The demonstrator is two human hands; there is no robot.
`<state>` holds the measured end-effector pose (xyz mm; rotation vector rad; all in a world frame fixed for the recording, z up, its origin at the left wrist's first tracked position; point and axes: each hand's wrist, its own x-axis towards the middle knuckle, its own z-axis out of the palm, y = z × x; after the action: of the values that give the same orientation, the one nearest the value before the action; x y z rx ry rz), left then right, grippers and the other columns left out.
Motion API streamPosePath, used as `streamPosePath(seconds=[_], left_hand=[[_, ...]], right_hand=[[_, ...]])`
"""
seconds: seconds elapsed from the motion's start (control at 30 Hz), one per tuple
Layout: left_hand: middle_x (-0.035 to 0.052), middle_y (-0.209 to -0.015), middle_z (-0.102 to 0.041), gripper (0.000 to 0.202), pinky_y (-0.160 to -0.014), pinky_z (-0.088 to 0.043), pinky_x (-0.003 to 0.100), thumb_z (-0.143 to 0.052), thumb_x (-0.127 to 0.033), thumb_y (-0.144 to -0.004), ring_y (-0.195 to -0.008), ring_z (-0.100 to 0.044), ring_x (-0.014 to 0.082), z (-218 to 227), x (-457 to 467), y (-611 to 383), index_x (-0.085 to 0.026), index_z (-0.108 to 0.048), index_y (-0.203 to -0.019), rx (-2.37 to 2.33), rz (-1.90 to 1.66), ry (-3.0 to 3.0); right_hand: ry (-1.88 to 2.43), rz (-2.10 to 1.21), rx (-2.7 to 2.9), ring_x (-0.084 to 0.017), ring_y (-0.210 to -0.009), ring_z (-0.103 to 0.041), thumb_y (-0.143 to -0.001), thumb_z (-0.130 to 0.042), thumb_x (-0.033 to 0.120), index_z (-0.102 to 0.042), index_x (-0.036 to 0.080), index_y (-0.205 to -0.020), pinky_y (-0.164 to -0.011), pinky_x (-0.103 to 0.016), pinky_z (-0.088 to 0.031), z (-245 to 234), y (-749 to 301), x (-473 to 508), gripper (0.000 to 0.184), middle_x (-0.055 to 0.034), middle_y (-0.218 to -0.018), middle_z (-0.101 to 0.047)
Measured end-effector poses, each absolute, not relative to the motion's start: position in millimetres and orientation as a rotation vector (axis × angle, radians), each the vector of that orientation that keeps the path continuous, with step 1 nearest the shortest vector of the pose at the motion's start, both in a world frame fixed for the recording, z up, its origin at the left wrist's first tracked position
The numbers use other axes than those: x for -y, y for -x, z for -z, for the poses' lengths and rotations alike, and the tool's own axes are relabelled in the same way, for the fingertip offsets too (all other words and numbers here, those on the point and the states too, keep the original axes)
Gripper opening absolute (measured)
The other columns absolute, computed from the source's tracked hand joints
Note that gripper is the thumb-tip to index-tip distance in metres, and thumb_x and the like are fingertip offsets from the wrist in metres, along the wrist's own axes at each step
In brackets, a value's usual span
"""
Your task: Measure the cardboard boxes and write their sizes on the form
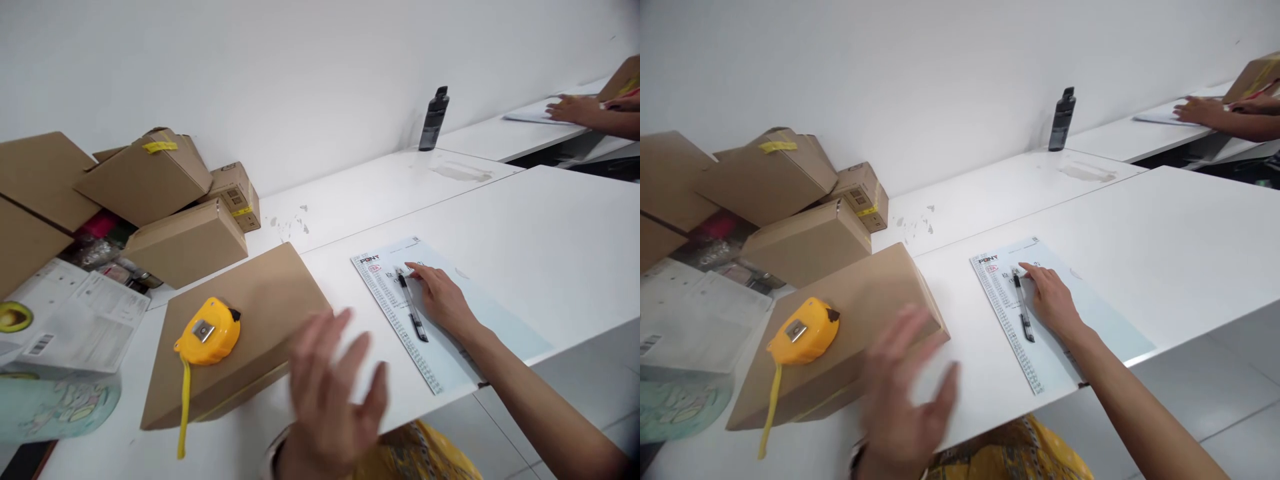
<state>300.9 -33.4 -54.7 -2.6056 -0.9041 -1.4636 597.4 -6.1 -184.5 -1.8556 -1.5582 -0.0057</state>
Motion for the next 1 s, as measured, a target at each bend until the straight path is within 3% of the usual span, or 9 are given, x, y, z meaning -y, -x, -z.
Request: streamPosePath(seconds=[0.1,0.23,0.33,0.43,0.5,0.6,0.7,0.8,1.0], left_hand=[[0.008,-0.139,-0.062,0.052,-0.111,-0.042,0.058,-0.073,-0.02,-0.086,-0.131,-0.056,0.034,17.4,26.6,-244.8,-0.031,-0.056,-0.134,1.229,1.556,2.123],[0.0188,-0.147,-0.054,0.066,-0.114,-0.035,0.061,-0.075,-0.044,-0.083,-0.138,-0.048,0.0411,6.5,4.2,-192.6,-0.02,-0.052,-0.14,1.708,1.264,2.118],[0.013,-0.138,-0.062,0.067,-0.114,-0.035,0.058,-0.076,-0.049,-0.078,-0.131,-0.053,0.0388,11.8,-9.2,-181.9,-0.024,-0.055,-0.135,2.142,1.346,2.203],[0.0111,-0.135,-0.061,0.063,-0.116,-0.031,0.055,-0.079,-0.046,-0.073,-0.133,-0.049,0.037,15.2,-9.2,-186.9,-0.025,-0.057,-0.128,2.186,1.629,2.173],[0.0122,-0.134,-0.061,0.066,-0.109,-0.041,0.051,-0.077,-0.05,-0.074,-0.127,-0.055,0.0351,15.2,0.8,-193.2,-0.025,-0.053,-0.131,2.148,1.797,2.166],[0.0107,-0.112,-0.07,0.069,-0.081,-0.055,0.04,-0.062,-0.066,-0.08,-0.096,-0.07,0.0291,13.5,25.3,-203.7,-0.022,-0.051,-0.133,2.072,2.084,2.334],[0.0066,-0.092,-0.07,0.074,-0.062,-0.051,0.033,-0.063,-0.071,-0.078,-0.07,-0.069,0.0239,10.7,48.0,-215.3,-0.021,-0.054,-0.131,1.948,2.47,2.752],[0.0027,-0.087,-0.067,0.075,-0.058,-0.047,0.029,-0.078,-0.064,-0.072,-0.065,-0.068,0.0211,8.9,60.9,-223.9,-0.022,-0.054,-0.13,1.87,2.55,3.118],[0.0011,-0.087,-0.066,0.069,-0.058,-0.045,0.025,-0.08,-0.06,-0.076,-0.071,-0.069,0.0188,16.7,65.8,-216.7,-0.023,-0.053,-0.128,1.987,2.452,3.076]], right_hand=[[1.863,-0.001,1.537,-0.031,-0.102,-0.064,-0.092,-0.038,0.015,-0.062,0.023,-0.13,-0.076,-0.043,-0.053,183.7,-597.9,6.4,0.046,-0.0105,-0.105,-0.074],[1.86,0.011,1.54,-0.034,-0.101,-0.064,-0.091,-0.042,0.022,-0.067,0.022,-0.121,-0.075,-0.046,-0.052,186.6,-600.4,5.0,0.038,-0.0127,-0.107,-0.075],[1.845,-0.002,1.532,-0.036,-0.098,-0.065,-0.09,-0.043,0.024,-0.068,0.022,-0.114,-0.072,-0.046,-0.051,188.2,-602.4,2.6,0.034,-0.014,-0.103,-0.075],[1.835,0.044,1.482,-0.037,-0.096,-0.065,-0.091,-0.044,0.023,-0.068,0.022,-0.111,-0.071,-0.047,-0.049,179.8,-598.5,5.1,0.031,-0.0153,-0.099,-0.075],[1.807,0.161,1.391,-0.039,-0.101,-0.064,-0.093,-0.045,0.025,-0.067,0.022,-0.113,-0.074,-0.048,-0.048,164.8,-587.8,12.5,0.03,-0.0183,-0.102,-0.074],[1.651,0.19,1.279,-0.039,-0.102,-0.064,-0.096,-0.052,0.033,-0.069,0.024,-0.11,-0.071,-0.046,-0.048,127.8,-554.2,32.4,0.024,-0.019,-0.106,-0.073],[1.413,-0.466,1.229,-0.031,-0.081,-0.065,-0.094,-0.058,0.054,-0.071,0.028,-0.105,-0.065,-0.042,-0.05,82.4,-505.7,55.1,0.031,-0.0121,-0.095,-0.073],[1.1,-1.266,1.309,-0.025,-0.076,-0.064,-0.094,-0.047,0.07,-0.072,0.023,-0.108,-0.063,-0.039,-0.053,46.5,-461.8,68.5,0.055,-0.0129,-0.098,-0.072],[0.915,-1.649,1.252,-0.019,-0.073,-0.056,-0.09,-0.053,0.072,-0.067,0.019,-0.08,-0.061,-0.032,-0.049,33.9,-430.7,66.7,0.056,-0.0077,-0.085,-0.064]])
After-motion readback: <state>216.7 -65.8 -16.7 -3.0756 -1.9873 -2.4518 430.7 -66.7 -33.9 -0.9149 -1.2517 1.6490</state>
